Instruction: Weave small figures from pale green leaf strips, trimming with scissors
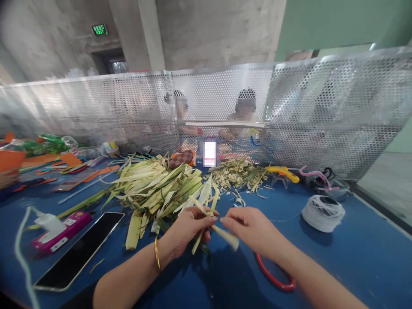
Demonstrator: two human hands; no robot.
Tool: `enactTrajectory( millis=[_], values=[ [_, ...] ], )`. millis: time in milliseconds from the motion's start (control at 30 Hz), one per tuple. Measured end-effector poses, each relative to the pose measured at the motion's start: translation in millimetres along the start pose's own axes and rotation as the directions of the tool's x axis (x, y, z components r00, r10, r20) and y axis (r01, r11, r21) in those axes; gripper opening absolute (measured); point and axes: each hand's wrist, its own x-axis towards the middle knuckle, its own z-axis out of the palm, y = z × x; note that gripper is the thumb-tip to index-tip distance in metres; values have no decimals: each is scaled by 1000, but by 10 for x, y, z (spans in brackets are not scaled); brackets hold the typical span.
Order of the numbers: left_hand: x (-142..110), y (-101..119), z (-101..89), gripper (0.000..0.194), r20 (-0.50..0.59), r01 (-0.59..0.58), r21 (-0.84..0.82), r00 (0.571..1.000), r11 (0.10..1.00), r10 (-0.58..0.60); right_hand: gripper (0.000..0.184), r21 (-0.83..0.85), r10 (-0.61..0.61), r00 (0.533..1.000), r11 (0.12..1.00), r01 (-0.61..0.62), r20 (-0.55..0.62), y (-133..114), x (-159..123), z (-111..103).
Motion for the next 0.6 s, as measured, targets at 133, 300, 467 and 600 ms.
enactTrajectory(
  millis=[133, 300, 467, 600],
  values=[
    [-41, 2, 22, 46, 156, 95, 26, 983, 995, -98, 30, 397, 145, 983, 913, -91, -109, 40, 81, 91],
    [-54, -40, 73, 42, 206, 133, 103, 967, 986, -152, 38, 631, 217, 972, 768, -111, -94, 42, 90, 271],
    [-55, -35, 74, 24, 207, 149, 128, 963, 981, -173, 40, 552, 270, 916, 831, -66, -297, 119, 96, 266],
    [-57, -37, 57, 28, 248, 137, 145, 954, 980, -171, 37, 406, 232, 903, 911, -71, -362, 201, 113, 239]
  ],
)
